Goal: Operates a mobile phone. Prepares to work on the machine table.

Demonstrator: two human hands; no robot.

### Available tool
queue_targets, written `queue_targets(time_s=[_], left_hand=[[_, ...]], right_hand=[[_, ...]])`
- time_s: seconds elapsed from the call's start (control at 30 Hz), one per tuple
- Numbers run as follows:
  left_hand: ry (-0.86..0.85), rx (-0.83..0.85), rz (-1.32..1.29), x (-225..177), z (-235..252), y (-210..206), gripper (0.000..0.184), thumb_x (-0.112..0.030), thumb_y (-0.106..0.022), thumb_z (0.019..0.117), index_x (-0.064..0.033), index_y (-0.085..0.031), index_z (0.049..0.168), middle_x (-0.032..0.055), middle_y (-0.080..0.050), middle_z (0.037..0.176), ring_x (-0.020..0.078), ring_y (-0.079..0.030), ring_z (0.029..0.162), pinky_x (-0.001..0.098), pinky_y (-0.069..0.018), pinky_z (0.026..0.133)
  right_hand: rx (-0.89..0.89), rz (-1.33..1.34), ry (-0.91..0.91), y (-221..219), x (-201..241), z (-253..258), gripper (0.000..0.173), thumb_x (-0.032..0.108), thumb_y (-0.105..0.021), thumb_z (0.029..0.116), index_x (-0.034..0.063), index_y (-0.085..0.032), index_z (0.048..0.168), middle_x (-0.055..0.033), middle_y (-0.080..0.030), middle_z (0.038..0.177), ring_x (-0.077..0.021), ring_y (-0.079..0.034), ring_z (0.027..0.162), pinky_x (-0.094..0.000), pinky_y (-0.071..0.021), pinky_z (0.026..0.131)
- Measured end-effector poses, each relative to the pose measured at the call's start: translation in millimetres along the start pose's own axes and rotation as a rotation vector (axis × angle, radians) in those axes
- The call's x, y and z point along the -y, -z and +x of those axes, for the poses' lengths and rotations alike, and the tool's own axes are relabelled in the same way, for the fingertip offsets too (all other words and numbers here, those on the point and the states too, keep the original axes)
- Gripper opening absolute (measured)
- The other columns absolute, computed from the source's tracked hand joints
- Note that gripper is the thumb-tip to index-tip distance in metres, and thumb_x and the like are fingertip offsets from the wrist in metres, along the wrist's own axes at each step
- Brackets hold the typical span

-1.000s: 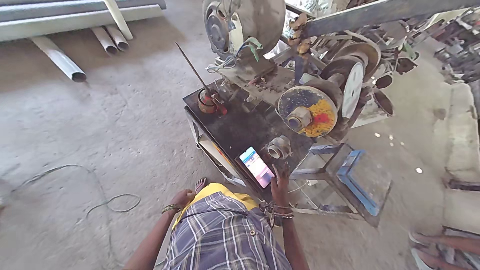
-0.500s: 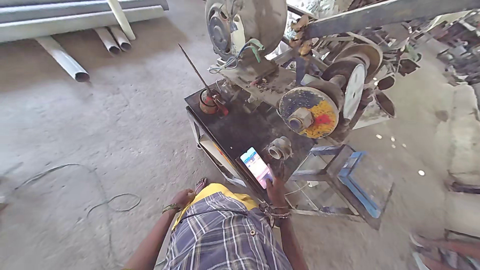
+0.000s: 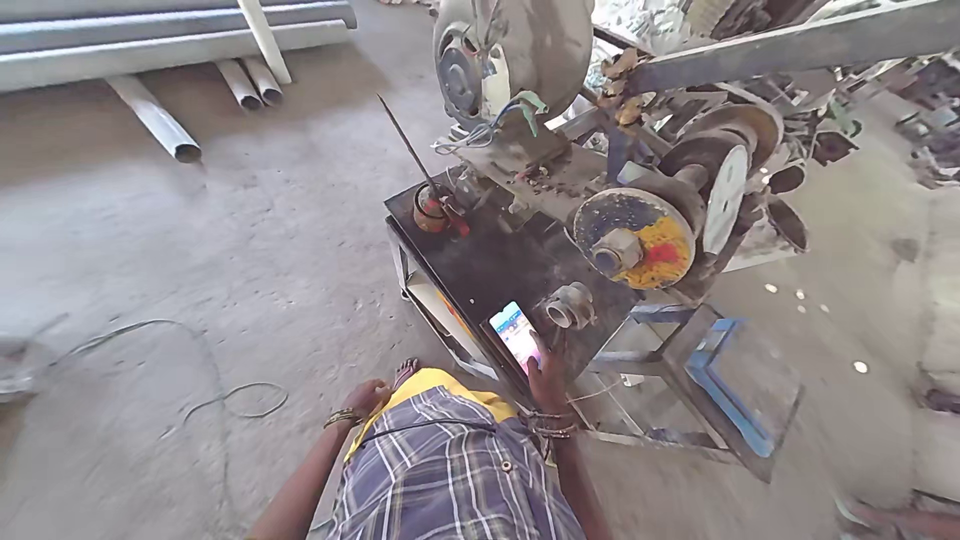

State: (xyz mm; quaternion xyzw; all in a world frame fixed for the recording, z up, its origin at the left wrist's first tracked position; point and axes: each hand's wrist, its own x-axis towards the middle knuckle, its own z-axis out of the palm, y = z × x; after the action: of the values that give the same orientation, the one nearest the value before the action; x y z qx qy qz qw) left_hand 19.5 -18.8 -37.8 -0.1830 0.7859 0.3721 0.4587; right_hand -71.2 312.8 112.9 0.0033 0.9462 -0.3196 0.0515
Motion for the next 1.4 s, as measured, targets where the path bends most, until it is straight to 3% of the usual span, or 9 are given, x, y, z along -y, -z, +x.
queue_targets(time_s=[0.27, 0.43, 0.6, 0.8, 0.93, 1.03, 1.17, 1.23, 1.4], left_hand=[[-0.005, 0.023, 0.037, -5, 7, 2, 0.046, -0.028, -0.046, 0.1106, 0.0073, -0.057, 0.138, 0.0318, -0.058, 0.138, 0.0439, -0.053, 0.135, 0.0565, -0.0365, 0.115], [-0.001, 0.046, 0.068, -13, 10, 2, 0.047, -0.030, -0.045, 0.1107, 0.0059, -0.056, 0.140, 0.0313, -0.058, 0.139, 0.0434, -0.053, 0.135, 0.0561, -0.0368, 0.115], [-0.006, 0.046, 0.063, -12, 13, 4, 0.047, -0.030, -0.046, 0.1105, 0.0065, -0.057, 0.138, 0.0312, -0.058, 0.138, 0.0427, -0.053, 0.135, 0.0559, -0.0365, 0.115], [-0.059, 0.012, 0.024, -15, 12, 7, 0.046, -0.028, -0.046, 0.1107, 0.0063, -0.056, 0.139, 0.0323, -0.059, 0.136, 0.0451, -0.055, 0.133, 0.0576, -0.0373, 0.114], [-0.234, -0.223, -0.099, -64, -13, 15, 0.044, -0.026, -0.043, 0.1116, 0.0071, -0.056, 0.138, 0.0315, -0.062, 0.132, 0.0450, -0.058, 0.127, 0.0583, -0.0400, 0.111], [-0.555, -0.541, -0.084, -116, -27, 20, 0.037, -0.018, -0.049, 0.1076, 0.0072, -0.062, 0.132, 0.0313, -0.062, 0.131, 0.0468, -0.060, 0.124, 0.0579, -0.0447, 0.108], [-0.754, -0.900, 0.019, -194, -37, 22, 0.047, -0.025, -0.060, 0.0981, 0.0022, -0.062, 0.136, 0.0352, -0.063, 0.124, 0.0558, -0.060, 0.115, 0.0637, -0.0478, 0.098], [-0.718, -0.960, 0.116, -207, -36, 26, 0.052, -0.032, -0.058, 0.0994, 0.0001, -0.060, 0.140, 0.0360, -0.064, 0.116, 0.0567, -0.061, 0.110, 0.0676, -0.0427, 0.100], [-0.809, -0.985, 0.272, -196, -44, 28, 0.040, -0.027, -0.061, 0.0965, 0.0016, -0.072, 0.121, 0.0311, -0.069, 0.113, 0.0534, -0.065, 0.110, 0.0733, -0.0400, 0.100]], right_hand=[[-0.203, -0.115, -0.049, 5, -19, -12, 0.051, 0.011, -0.055, 0.0944, -0.0129, -0.054, 0.139, -0.0404, -0.039, 0.152, -0.0606, -0.029, 0.145, -0.0674, -0.0203, 0.120], [-0.244, -0.264, -0.033, -1, -17, -31, 0.045, 0.017, -0.058, 0.0949, -0.0087, -0.065, 0.131, -0.0397, -0.040, 0.152, -0.0630, -0.029, 0.144, -0.0757, -0.0183, 0.115], [-0.237, -0.140, 0.191, -16, -13, -34, 0.042, 0.024, -0.066, 0.0887, -0.0031, -0.074, 0.120, -0.0443, -0.042, 0.147, -0.0661, -0.039, 0.136, -0.0708, -0.0327, 0.112], [-0.306, -0.087, 0.159, -23, -15, -26, 0.056, 0.031, -0.053, 0.0950, -0.0087, -0.062, 0.134, -0.0398, -0.046, 0.147, -0.0630, -0.041, 0.136, -0.0701, -0.0330, 0.111], [-0.309, -0.185, 0.063, -19, -19, -16, 0.069, 0.040, -0.049, 0.0994, -0.0117, -0.049, 0.145, -0.0370, -0.041, 0.153, -0.0610, -0.032, 0.144, -0.0744, -0.0204, 0.116], [-0.214, -0.186, -0.055, -11, -8, -7, 0.070, 0.038, -0.053, 0.1011, -0.0076, -0.041, 0.152, -0.0337, -0.031, 0.161, -0.0562, -0.024, 0.150, -0.0739, -0.0120, 0.118], [-0.197, -0.267, -0.096, -11, 4, 5, 0.064, 0.036, -0.052, 0.1029, -0.0047, -0.044, 0.152, -0.0313, -0.036, 0.159, -0.0536, -0.028, 0.149, -0.0717, -0.0132, 0.119], [-0.219, -0.287, -0.082, -14, 7, 9, 0.061, 0.035, -0.053, 0.1029, -0.0037, -0.047, 0.151, -0.0295, -0.041, 0.157, -0.0518, -0.032, 0.148, -0.0717, -0.0138, 0.119], [-0.246, -0.219, -0.077, -18, 7, 11, 0.059, 0.031, -0.053, 0.1033, -0.0060, -0.047, 0.149, -0.0296, -0.042, 0.156, -0.0498, -0.035, 0.148, -0.0671, -0.0198, 0.120]])
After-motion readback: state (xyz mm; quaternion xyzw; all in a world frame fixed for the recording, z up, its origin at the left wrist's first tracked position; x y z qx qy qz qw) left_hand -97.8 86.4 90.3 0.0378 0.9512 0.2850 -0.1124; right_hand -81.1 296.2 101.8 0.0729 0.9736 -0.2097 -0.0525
